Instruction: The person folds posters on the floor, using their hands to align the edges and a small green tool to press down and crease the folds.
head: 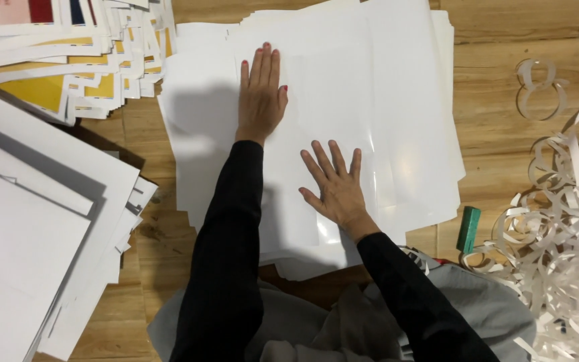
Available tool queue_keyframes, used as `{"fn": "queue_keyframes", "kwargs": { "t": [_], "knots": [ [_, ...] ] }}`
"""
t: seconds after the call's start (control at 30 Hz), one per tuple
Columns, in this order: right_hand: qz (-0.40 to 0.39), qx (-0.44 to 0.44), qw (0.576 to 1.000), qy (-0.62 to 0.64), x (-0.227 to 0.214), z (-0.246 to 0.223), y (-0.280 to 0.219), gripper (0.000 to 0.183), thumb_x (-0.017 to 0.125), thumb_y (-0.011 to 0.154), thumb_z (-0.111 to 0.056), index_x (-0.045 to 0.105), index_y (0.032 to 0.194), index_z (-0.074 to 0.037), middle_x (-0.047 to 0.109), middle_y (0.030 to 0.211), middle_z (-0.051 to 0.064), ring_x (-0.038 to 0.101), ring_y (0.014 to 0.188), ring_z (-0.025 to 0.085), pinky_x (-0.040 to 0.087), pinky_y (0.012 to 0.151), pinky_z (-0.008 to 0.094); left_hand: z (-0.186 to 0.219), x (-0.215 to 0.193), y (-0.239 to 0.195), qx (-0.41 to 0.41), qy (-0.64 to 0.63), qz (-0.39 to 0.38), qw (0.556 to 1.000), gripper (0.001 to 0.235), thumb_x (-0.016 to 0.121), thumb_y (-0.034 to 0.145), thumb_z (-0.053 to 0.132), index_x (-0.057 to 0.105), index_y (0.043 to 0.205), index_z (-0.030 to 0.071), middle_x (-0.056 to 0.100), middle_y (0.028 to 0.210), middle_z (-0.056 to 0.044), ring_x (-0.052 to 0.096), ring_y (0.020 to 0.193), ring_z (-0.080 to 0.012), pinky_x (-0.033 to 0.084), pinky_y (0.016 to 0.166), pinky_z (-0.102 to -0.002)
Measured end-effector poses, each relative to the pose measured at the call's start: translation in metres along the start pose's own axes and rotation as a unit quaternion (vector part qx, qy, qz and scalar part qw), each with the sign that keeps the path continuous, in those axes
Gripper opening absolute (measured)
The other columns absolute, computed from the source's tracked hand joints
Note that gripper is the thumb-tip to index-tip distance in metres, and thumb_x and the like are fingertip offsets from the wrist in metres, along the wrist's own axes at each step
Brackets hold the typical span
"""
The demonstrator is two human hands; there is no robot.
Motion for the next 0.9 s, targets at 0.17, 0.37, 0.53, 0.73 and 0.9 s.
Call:
{"fn": "queue_keyframes", "kwargs": {
  "t": [0.17,0.37,0.53,0.73,0.9],
  "knots": [
    [0.005,0.000,1.000,-0.002,0.001,0.001,0.000,0.067,0.024,0.090,-0.058,0.005,0.144,-0.022,0.002,0.150,0.003,-0.004,0.137,0.028,0.000,0.104,0.062,0.004,-0.003,0.007,0.068,-0.040,0.026,0.997,0.059,0.065,0.088,0.012,0.033,0.138,0.009,0.026,0.142,-0.014,0.029,0.131,-0.0302,0.025,0.104,-0.053],
    [0.052,0.001,0.998,0.046,0.001,0.002,-0.001,0.053,0.026,0.096,-0.040,0.011,0.144,-0.022,0.009,0.150,0.001,0.004,0.139,0.026,-0.001,0.105,0.059,0.023,-0.009,-0.021,0.100,-0.117,-0.045,0.987,0.054,0.054,0.090,0.011,0.030,0.139,0.010,0.020,0.145,-0.009,0.020,0.134,-0.0290,0.015,0.106,-0.057],
    [-0.012,0.059,0.996,0.070,0.010,0.003,-0.001,0.053,0.016,0.090,-0.033,0.008,0.143,-0.034,0.010,0.149,-0.008,0.008,0.137,0.023,-0.001,0.105,0.057,0.048,-0.017,-0.079,0.098,-0.084,-0.134,0.982,0.053,0.037,0.094,0.028,0.019,0.143,0.018,0.014,0.149,-0.007,0.014,0.136,-0.0263,0.013,0.107,-0.055],
    [-0.009,0.066,0.995,0.071,0.005,-0.002,-0.001,0.054,0.017,0.089,-0.030,0.013,0.144,-0.031,0.012,0.150,-0.007,0.008,0.137,0.022,-0.002,0.106,0.056,0.079,-0.039,-0.150,0.070,-0.017,-0.177,0.981,0.056,0.022,0.096,0.035,0.009,0.144,0.009,0.002,0.150,-0.010,0.002,0.138,-0.0242,0.007,0.110,-0.048],
    [-0.030,0.062,0.996,0.059,0.002,-0.002,-0.002,0.055,0.017,0.091,-0.029,0.006,0.144,-0.031,0.006,0.150,-0.007,0.003,0.138,0.022,-0.003,0.107,0.055,0.111,-0.053,-0.192,0.057,-0.038,-0.278,0.958,0.060,0.021,0.096,0.043,0.007,0.144,0.009,-0.003,0.150,-0.011,-0.004,0.138,-0.0249,-0.008,0.109,-0.049]
  ]
}}
Point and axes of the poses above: each hand's wrist, its own y-axis towards the middle knuckle, its own x-axis out of the palm, z = x × y, the point moved 2 cm from there along y, towards the middle knuckle
